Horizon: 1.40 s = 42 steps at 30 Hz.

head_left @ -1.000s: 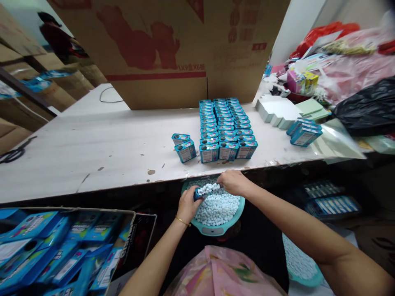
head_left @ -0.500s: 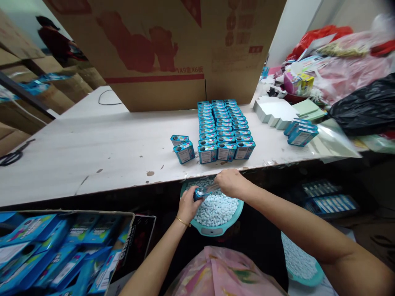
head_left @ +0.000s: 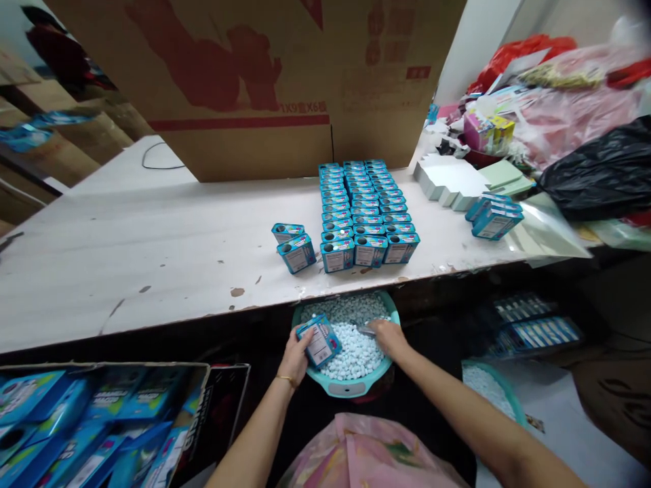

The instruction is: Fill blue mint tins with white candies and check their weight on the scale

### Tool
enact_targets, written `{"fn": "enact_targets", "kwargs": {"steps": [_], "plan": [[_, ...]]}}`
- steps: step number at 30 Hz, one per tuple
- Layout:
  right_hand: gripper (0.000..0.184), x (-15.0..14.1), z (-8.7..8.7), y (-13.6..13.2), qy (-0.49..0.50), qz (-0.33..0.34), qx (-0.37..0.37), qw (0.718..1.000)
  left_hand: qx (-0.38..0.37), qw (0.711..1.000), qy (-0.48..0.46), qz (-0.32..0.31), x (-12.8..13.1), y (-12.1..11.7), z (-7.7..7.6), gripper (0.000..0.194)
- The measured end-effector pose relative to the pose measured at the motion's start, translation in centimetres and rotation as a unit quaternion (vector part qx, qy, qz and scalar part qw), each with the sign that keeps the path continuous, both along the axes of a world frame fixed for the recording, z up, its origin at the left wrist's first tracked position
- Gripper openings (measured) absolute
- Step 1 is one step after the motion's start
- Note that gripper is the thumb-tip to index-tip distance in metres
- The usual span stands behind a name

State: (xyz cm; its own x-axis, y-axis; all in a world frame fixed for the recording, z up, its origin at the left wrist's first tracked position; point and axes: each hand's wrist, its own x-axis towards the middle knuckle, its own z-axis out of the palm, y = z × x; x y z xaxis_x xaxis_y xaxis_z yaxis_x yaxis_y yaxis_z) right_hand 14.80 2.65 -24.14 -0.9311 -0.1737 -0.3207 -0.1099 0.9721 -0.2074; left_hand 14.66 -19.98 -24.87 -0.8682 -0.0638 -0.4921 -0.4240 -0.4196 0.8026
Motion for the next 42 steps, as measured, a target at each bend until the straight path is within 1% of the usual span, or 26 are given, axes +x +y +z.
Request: {"fn": "enact_targets", "kwargs": {"steps": [1, 3, 5, 6, 9, 12, 14, 17, 19, 21, 23, 25, 29, 31, 33, 35, 39, 42], "plan": [[0.035, 0.0, -1.0, -1.0, 0.004, -0.008, -0.009, 1.000, 0.020, 1.000, -0.011, 0.004, -0.1, 0.8, -0.3, 0.039], [0.035, -0.3, -2.2, -2.3, 0.009, -0.027, -0.029, 0.999, 0.035, 0.999, -0.015, -0.003, -0.2, 2.1, -0.5, 0.040], [0.034, -0.7, -2.9, -2.5, 0.012, -0.040, -0.051, 0.998, 0.029, 0.999, -0.007, -0.023, -0.2, 2.6, -0.2, 0.040], [0.033, -0.8, -3.0, -2.2, 0.013, -0.044, -0.063, 0.997, 0.022, 0.999, 0.001, -0.032, -0.1, 2.5, 0.0, 0.039], [0.031, -1.1, -3.0, -0.8, 0.017, -0.042, -0.099, 0.994, -0.022, 0.997, 0.045, -0.053, 0.5, 0.6, 0.9, 0.039], [0.028, -1.3, -2.3, 0.5, 0.020, -0.037, -0.127, 0.991, -0.132, 0.983, 0.099, -0.075, 0.9, -2.0, 1.7, 0.039], [0.027, -1.5, -1.2, 1.0, 0.028, -0.032, -0.154, 0.987, -0.221, 0.962, 0.128, -0.096, 0.9, -3.2, 2.2, 0.039], [0.025, -2.0, 1.3, 1.4, 0.040, -0.017, -0.201, 0.979, -0.321, 0.923, 0.174, -0.123, 0.6, -3.5, 2.6, 0.038], [0.024, -2.3, 3.4, 1.5, 0.046, -0.003, -0.213, 0.976, -0.355, 0.901, 0.205, -0.141, 0.4, -2.8, 2.7, 0.038], [0.024, -2.7, 5.5, 1.3, 0.048, 0.020, -0.209, 0.977, -0.373, 0.886, 0.226, -0.160, 0.2, -1.9, 2.7, 0.038], [0.025, -3.0, 7.5, 0.9, 0.042, 0.051, -0.187, 0.980, -0.391, 0.872, 0.233, -0.180, 0.1, -1.1, 2.6, 0.037], [0.025, -3.3, 9.3, 0.2, 0.034, 0.085, -0.143, 0.986, -0.407, 0.862, 0.233, -0.192, 0.0, -0.4, 2.5, 0.037], [0.026, -3.4, 12.0, -1.4, 0.025, 0.136, -0.019, 0.990, -0.410, 0.859, 0.238, -0.193, -0.1, 0.5, 2.8, 0.037], [0.027, -3.3, 13.0, -2.2, 0.025, 0.162, 0.033, 0.986, -0.394, 0.868, 0.239, -0.183, -0.1, 0.7, 2.9, 0.037], [0.025, -3.2, 13.8, -2.9, 0.033, 0.181, 0.069, 0.980, -0.373, 0.882, 0.237, -0.167, -0.1, 0.8, 3.0, 0.036], [0.024, -3.0, 14.4, -3.6, 0.043, 0.194, 0.088, 0.976, -0.365, 0.886, 0.237, -0.162, -0.1, 0.8, 3.0, 0.036], [0.025, -2.7, 15.4, -4.5, 0.045, 0.205, 0.093, 0.973, -0.391, 0.867, 0.255, -0.176, -0.2, 0.7, 2.9, 0.035], [0.024, -2.4, 15.9, -4.9, 0.047, 0.203, 0.096, 0.973, -0.391, 0.865, 0.258, -0.178, -0.3, 0.7, 2.9, 0.034]]}}
